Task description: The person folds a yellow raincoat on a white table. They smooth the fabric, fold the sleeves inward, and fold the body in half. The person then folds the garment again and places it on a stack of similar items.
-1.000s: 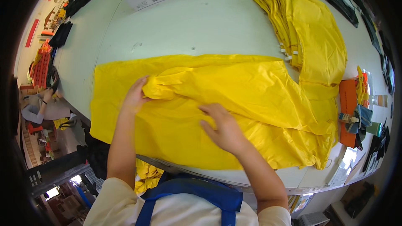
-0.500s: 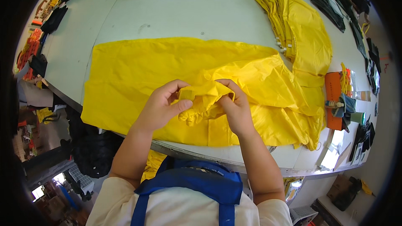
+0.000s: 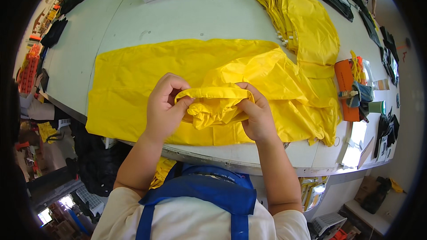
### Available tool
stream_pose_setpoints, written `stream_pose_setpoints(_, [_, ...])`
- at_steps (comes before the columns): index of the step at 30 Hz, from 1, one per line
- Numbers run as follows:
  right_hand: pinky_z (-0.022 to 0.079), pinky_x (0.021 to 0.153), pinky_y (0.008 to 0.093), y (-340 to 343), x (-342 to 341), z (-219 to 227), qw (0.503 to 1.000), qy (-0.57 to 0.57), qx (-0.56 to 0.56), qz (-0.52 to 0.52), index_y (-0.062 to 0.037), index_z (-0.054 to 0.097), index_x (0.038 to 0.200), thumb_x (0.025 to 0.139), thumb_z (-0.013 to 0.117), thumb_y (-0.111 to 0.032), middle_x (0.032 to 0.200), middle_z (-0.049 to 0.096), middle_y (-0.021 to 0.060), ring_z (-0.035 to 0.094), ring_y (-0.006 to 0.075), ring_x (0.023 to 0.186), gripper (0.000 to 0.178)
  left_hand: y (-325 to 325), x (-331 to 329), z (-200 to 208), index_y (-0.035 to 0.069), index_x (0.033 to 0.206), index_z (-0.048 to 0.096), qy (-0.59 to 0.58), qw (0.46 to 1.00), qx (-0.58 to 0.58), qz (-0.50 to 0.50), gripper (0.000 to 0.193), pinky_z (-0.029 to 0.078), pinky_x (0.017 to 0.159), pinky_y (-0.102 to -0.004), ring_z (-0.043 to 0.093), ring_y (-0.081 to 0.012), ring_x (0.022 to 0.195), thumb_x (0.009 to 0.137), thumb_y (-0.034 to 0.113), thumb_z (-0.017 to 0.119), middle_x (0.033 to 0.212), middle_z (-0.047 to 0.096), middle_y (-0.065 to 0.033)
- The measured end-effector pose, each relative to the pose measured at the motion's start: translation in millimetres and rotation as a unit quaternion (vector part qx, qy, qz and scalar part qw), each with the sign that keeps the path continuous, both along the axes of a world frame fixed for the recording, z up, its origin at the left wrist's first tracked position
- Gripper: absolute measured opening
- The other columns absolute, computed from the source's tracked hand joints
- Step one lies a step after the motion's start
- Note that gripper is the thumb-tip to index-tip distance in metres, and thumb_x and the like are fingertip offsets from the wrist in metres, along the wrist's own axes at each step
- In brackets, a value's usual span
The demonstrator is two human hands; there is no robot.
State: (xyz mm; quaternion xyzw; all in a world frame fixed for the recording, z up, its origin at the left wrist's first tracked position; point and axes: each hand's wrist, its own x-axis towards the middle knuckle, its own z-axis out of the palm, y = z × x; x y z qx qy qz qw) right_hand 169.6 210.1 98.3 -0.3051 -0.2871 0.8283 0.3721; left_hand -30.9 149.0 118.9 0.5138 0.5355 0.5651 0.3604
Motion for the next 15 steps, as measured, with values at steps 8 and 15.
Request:
stream_pose_setpoints(8, [0.047,0.065,0.0218,-9.3,-15.1,-11.1,0.932,-0.219,0.219,-0.188,-0.0076,0.049,0.096,0.083,0.056,0.008,0.084,0.056,-0.0001,0.054,0.0080,0.074,0.022,-17.4,28.7,20.5,0.002,0.107,0.055,0.066,0.993,-0.061,-0.072,0.044,0.042,0.078,-0.0231,0.050,-0.0136,0.086,0.067,-0.010,0.067,0.095,0.048,-0.0061])
stream_pose_setpoints(15, [0.041,0.086,0.0316,1.1,18.8,-18.2,0.837,-0.341,0.426,0.031,-0.0070,0.045,0.125,0.078,0.071,-0.014,0.117,0.050,0.0096,0.048,0.0194,0.105,0.054,7.1,-30.3,-50.3,0.002,0.105,0.057,0.266,0.956,-0.085,0.094,0.036,0.047,0.080,-0.0295,0.058,-0.0234,0.090,0.071,-0.009,0.064,0.091,0.058,-0.0089])
